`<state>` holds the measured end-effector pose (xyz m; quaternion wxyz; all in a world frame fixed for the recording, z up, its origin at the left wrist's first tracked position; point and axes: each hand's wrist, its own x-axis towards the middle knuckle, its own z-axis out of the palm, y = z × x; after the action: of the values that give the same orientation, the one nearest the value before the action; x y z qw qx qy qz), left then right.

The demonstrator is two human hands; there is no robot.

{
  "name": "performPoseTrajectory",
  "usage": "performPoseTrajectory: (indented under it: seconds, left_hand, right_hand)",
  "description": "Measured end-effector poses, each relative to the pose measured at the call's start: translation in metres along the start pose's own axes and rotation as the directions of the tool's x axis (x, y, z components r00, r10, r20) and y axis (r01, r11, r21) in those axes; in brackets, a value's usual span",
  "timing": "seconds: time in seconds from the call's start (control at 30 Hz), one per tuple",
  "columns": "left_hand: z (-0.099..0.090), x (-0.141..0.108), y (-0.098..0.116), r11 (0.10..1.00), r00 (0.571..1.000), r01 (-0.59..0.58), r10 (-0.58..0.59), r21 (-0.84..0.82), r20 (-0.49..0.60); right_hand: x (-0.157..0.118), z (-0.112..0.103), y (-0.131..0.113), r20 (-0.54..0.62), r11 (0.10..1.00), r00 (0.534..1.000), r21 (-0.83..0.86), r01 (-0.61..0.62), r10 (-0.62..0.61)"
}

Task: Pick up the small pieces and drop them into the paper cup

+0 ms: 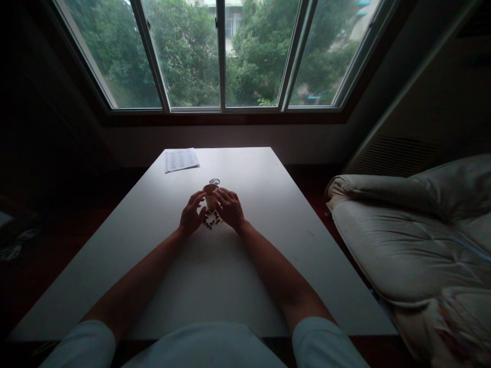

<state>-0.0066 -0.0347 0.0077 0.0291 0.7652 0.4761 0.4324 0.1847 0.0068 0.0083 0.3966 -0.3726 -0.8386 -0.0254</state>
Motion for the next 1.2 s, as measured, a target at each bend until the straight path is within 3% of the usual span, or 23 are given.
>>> performPoseTrajectory:
  seconds: [0.37,0.53,0.7,0.77,0.9,1.0,1.2]
  left_hand:
    - [0.003,0.000,-0.005,0.999,0.999,0.021,-0.022,-0.038,-0.029]
    - [0.006,-0.001,-0.013,0.993,0.994,0.093,-0.097,-0.074,-0.052]
    - [0.010,-0.002,-0.022,0.981,0.983,0.182,-0.184,0.066,0.017]
    - [0.011,-0.003,-0.025,0.974,0.977,0.197,-0.205,0.112,0.060]
    - [0.014,-0.004,-0.031,0.957,0.959,0.234,-0.256,0.170,0.120]
    - [0.015,-0.004,-0.031,0.950,0.948,0.240,-0.273,0.198,0.161]
    - [0.017,-0.005,-0.032,0.955,0.940,0.195,-0.247,0.225,0.234]
  right_hand:
    - [-0.001,0.001,0.002,-0.006,1.000,1.000,0.004,-0.015,0.015]
    - [-0.005,0.000,0.009,-0.089,0.993,0.990,0.071,-0.099,0.105]
    - [-0.009,0.009,0.026,-0.137,0.966,0.961,0.127,-0.225,0.242]
    - [-0.010,0.015,0.035,-0.098,0.944,0.944,0.135,-0.301,0.315]
    - [-0.012,0.026,0.047,0.111,0.895,0.898,0.087,-0.437,0.427]
    - [-0.013,0.028,0.048,0.194,0.893,0.879,0.032,-0.449,0.435]
    - [-0.012,0.028,0.048,0.261,0.914,0.887,0.038,-0.405,0.382]
